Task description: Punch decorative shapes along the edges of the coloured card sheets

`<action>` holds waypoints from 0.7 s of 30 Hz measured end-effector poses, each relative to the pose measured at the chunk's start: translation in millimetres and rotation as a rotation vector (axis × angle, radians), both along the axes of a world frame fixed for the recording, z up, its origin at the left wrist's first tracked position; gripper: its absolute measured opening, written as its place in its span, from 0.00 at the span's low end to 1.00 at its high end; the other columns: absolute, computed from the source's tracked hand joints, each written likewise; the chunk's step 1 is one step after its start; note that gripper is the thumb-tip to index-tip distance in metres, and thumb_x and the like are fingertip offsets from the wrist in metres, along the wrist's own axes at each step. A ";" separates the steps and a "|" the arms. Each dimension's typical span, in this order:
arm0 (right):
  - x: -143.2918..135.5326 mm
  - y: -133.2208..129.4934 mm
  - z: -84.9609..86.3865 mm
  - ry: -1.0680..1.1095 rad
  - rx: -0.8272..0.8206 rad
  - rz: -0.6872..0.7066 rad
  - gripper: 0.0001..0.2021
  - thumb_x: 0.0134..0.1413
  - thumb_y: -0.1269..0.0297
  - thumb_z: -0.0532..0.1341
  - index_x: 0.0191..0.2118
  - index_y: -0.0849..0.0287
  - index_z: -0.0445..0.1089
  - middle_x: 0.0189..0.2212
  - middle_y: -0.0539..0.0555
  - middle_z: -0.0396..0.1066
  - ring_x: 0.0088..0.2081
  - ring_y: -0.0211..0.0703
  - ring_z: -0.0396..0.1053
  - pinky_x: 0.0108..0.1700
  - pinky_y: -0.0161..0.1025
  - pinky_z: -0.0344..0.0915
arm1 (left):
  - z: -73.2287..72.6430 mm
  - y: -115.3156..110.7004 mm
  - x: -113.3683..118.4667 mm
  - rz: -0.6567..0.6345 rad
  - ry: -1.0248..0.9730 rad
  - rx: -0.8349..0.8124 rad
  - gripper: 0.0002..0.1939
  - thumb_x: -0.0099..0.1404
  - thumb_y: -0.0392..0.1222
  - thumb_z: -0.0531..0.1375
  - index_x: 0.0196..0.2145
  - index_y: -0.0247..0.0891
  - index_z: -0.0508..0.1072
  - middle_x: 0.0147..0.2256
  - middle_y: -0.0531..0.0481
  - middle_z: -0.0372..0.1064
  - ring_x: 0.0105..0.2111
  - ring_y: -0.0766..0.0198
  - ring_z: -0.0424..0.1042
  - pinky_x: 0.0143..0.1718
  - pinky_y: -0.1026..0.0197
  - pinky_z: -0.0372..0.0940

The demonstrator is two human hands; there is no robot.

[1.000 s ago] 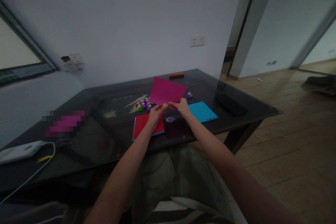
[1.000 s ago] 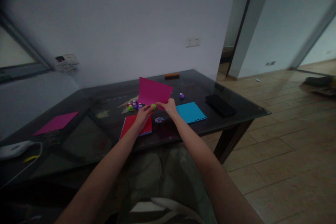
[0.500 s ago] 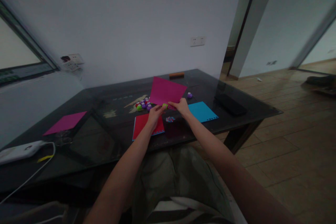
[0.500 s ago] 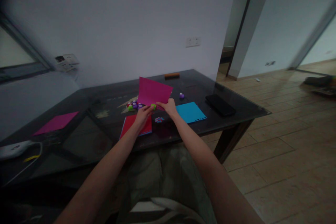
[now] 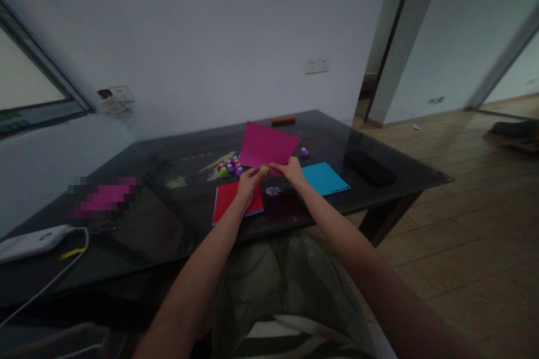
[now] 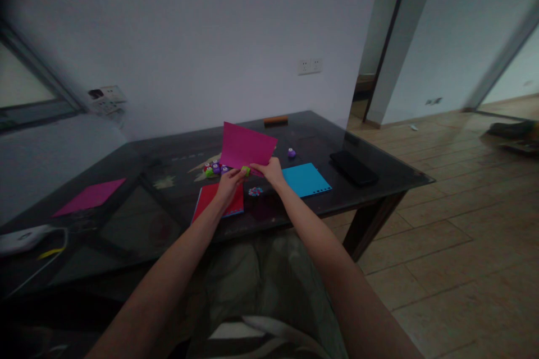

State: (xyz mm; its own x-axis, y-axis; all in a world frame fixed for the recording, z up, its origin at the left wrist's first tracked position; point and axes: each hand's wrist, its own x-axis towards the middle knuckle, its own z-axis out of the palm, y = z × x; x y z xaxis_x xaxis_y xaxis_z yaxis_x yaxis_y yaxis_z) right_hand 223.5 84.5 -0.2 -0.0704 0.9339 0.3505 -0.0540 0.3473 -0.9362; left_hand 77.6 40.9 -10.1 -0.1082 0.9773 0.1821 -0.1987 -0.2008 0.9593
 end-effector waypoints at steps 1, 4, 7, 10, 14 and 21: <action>0.0 0.1 -0.1 0.001 0.000 0.000 0.18 0.35 0.62 0.69 0.35 0.65 0.73 0.37 0.61 0.75 0.36 0.47 0.73 0.43 0.45 0.69 | 0.5 -0.4 0.3 0.000 -0.001 0.002 0.19 0.41 0.49 0.70 0.28 0.33 0.76 0.30 0.46 0.73 0.31 0.62 0.70 0.34 0.62 0.63; -0.2 0.4 -0.5 0.011 0.008 0.008 0.18 0.34 0.62 0.69 0.36 0.65 0.73 0.37 0.60 0.76 0.37 0.47 0.73 0.42 0.44 0.69 | 1.5 -1.4 0.9 0.000 -0.007 0.002 0.19 0.41 0.49 0.70 0.28 0.33 0.76 0.29 0.47 0.73 0.30 0.63 0.70 0.35 0.61 0.63; -0.2 0.5 -0.4 0.013 0.010 0.012 0.19 0.34 0.62 0.69 0.35 0.65 0.73 0.37 0.60 0.76 0.37 0.47 0.72 0.42 0.44 0.69 | 1.1 -1.5 1.0 0.007 -0.015 -0.001 0.19 0.41 0.48 0.70 0.28 0.33 0.76 0.28 0.48 0.73 0.30 0.63 0.70 0.36 0.60 0.63; 0.1 0.6 -0.1 0.008 0.007 0.013 0.18 0.34 0.62 0.69 0.35 0.65 0.73 0.37 0.60 0.76 0.37 0.47 0.73 0.42 0.44 0.69 | -1.1 -0.3 0.5 0.009 -0.009 0.021 0.18 0.42 0.48 0.69 0.28 0.33 0.76 0.28 0.48 0.73 0.30 0.63 0.70 0.37 0.60 0.63; 0.7 0.8 -0.2 0.004 0.010 0.012 0.18 0.34 0.62 0.69 0.35 0.65 0.73 0.37 0.60 0.76 0.36 0.47 0.73 0.42 0.44 0.69 | -5.0 2.5 -0.8 0.015 0.018 0.044 0.17 0.44 0.48 0.69 0.28 0.33 0.77 0.27 0.48 0.73 0.29 0.64 0.70 0.36 0.61 0.64; 1.3 -2.4 1.3 0.006 0.002 0.026 0.18 0.33 0.62 0.70 0.35 0.65 0.73 0.37 0.61 0.76 0.36 0.48 0.73 0.43 0.46 0.69 | -12.0 7.6 -2.8 0.028 0.024 0.083 0.18 0.45 0.49 0.68 0.29 0.32 0.77 0.28 0.47 0.74 0.30 0.63 0.71 0.38 0.59 0.64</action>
